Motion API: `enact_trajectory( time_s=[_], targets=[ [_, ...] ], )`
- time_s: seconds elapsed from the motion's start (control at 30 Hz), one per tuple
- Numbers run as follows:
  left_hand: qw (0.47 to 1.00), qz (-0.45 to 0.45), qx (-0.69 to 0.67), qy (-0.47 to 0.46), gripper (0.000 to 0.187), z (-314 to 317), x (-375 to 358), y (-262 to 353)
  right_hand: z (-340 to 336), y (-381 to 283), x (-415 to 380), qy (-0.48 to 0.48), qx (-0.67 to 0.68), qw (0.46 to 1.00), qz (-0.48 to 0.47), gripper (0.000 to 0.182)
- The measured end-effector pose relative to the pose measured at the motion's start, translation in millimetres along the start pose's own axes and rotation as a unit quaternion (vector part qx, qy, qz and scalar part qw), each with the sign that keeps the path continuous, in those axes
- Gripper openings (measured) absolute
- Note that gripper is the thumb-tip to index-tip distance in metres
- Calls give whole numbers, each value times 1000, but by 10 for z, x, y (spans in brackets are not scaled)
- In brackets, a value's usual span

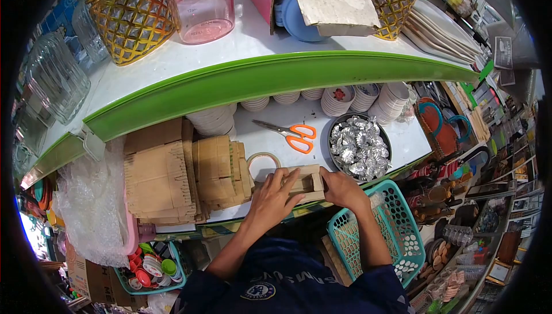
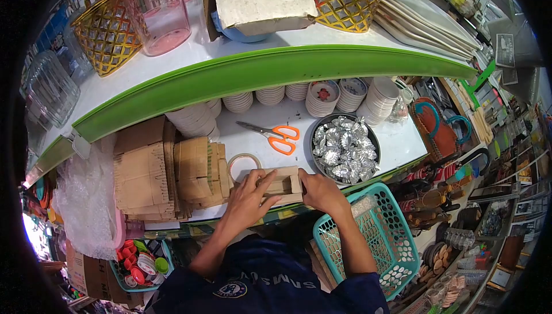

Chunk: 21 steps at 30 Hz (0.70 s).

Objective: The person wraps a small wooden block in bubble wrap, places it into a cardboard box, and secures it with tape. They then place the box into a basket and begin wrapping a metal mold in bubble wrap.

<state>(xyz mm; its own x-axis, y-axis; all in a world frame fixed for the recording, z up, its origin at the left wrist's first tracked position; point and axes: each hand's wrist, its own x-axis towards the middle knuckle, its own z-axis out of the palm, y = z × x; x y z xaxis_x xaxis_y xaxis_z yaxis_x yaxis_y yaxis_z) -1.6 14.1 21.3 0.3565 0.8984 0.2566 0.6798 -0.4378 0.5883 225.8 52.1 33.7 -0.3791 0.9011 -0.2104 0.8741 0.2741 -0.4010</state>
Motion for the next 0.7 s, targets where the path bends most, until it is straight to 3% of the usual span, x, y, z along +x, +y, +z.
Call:
enact_trajectory(
  time_s=[0.17,0.23,0.37,0.43,0.47,0.6,0.7],
  targets=[
    [999,6,4,41,62,159,20,-81,-85,-56,-67,17,69,997,-18,55],
    [995,36,36,83,63,195,18,-109,-43,21,-107,76,116,988,-68,61],
    [995,46,58,66,63,257,31,-236,-125,-110,-168,135,124,982,-54,61],
    [983,108,62,133,64,336,50,-332,-135,-337,-148,207,148,967,-4,55],
    [983,110,61,132,64,343,50,-337,-58,-372,-136,251,90,964,-15,55],
    [985,106,38,128,65,324,27,-343,84,-424,-113,263,99,960,19,49],
    [984,114,37,130,65,318,35,-362,34,-399,-145,226,213,948,64,39]
  ],
)
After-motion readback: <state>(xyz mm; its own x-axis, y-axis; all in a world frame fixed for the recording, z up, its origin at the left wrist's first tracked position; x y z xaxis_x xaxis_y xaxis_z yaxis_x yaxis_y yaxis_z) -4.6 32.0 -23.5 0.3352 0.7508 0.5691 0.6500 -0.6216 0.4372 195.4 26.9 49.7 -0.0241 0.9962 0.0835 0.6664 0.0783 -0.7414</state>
